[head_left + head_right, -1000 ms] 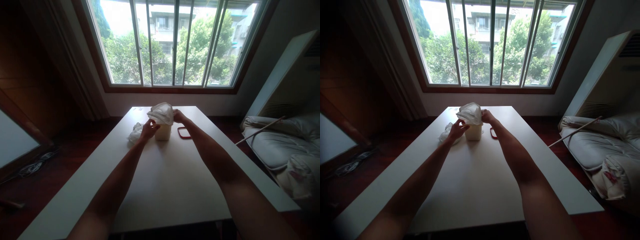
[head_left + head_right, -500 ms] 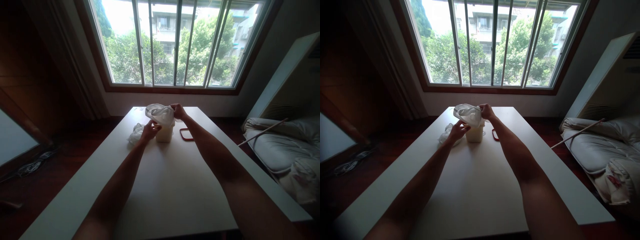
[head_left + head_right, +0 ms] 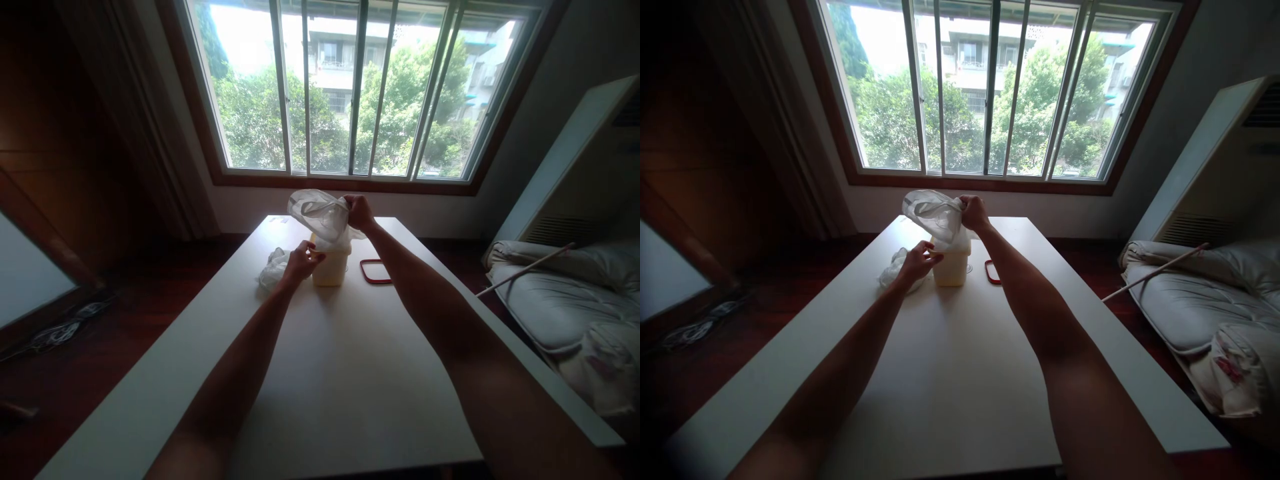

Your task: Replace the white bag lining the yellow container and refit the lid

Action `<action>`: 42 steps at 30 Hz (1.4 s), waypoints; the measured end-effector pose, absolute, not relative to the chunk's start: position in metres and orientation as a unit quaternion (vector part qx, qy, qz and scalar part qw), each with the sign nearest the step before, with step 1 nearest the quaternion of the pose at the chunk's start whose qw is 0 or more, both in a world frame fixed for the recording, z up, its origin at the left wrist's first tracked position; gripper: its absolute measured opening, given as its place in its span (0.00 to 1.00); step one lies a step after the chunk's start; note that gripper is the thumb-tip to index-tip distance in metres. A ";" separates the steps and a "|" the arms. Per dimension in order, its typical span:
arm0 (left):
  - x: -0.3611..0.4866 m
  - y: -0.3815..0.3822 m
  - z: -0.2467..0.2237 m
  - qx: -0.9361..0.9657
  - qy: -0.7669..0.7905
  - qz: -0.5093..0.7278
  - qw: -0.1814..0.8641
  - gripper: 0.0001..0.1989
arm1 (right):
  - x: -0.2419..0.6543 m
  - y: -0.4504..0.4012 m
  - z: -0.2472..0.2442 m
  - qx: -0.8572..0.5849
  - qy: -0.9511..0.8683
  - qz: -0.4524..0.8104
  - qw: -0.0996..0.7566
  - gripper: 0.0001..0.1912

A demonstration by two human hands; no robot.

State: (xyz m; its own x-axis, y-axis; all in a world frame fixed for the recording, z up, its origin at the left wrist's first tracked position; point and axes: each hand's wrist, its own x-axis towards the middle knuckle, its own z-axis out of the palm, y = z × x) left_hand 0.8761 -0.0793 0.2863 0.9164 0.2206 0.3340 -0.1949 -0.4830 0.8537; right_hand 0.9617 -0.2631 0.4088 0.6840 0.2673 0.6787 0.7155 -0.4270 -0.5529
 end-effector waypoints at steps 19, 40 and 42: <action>0.883 -0.077 0.280 0.792 -0.027 0.224 0.567 0.22 | 0.962 -0.287 0.450 -0.765 -0.267 -0.385 0.442 0.12; 0.877 -0.076 0.281 0.885 0.002 0.298 0.358 0.15 | 0.977 -0.321 0.481 -0.702 -0.277 -0.488 0.439 0.10; 0.876 -0.076 0.282 0.889 0.004 0.299 0.348 0.15 | 0.980 -0.327 0.480 -0.707 -0.272 -0.485 0.437 0.09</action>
